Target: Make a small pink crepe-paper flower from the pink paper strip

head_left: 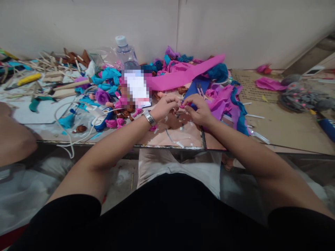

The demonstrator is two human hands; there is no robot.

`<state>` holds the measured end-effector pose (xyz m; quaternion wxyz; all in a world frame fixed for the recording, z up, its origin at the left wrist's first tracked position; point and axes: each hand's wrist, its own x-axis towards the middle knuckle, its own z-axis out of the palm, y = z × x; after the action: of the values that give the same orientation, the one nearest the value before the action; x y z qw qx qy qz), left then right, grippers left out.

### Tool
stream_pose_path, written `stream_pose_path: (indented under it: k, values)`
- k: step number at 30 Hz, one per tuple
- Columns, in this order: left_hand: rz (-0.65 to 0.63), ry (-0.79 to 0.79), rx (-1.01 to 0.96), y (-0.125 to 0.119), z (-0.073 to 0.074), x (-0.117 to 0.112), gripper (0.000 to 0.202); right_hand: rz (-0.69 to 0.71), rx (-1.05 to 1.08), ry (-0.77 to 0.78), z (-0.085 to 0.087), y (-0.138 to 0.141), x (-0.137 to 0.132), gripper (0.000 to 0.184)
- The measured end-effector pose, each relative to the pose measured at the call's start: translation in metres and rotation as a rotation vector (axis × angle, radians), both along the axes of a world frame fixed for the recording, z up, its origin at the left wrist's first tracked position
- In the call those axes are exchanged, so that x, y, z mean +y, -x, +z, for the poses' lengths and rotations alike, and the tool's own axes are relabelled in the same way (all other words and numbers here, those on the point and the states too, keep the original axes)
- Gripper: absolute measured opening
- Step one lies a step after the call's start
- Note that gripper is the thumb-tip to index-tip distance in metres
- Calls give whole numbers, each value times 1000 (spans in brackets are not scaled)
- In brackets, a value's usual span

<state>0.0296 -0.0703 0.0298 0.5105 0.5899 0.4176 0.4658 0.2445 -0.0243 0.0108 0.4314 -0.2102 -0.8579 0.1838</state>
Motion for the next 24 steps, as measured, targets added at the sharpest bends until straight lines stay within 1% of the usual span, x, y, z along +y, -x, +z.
stream_pose_path:
  k: [5,8,10,13,15,17,19,21,24]
  values:
    - [-50,131,-71,-3,2,-4,8,19,31,-18,-5,0,2,50]
    - [-81,146,-27,-2,-1,-3,10,-2,25,10,-8,-1,3,52]
    - [-73,77,32,0,-4,0,11,-34,20,29,-8,-1,3,55]
    - [2,-148,97,3,-8,4,6,-84,-1,27,-8,0,3,58]
    - [50,-301,136,5,-9,5,11,-113,-20,19,-8,0,3,60]
    - [76,-413,215,6,-10,5,16,-130,-34,9,-8,1,2,60]
    - [97,-474,313,6,-11,4,21,-145,-50,6,-8,1,1,58]
    - [115,-495,387,6,-13,4,25,-157,-65,14,-7,1,1,53]
    - [135,-504,430,7,-13,4,26,-164,-82,25,-7,0,1,48]
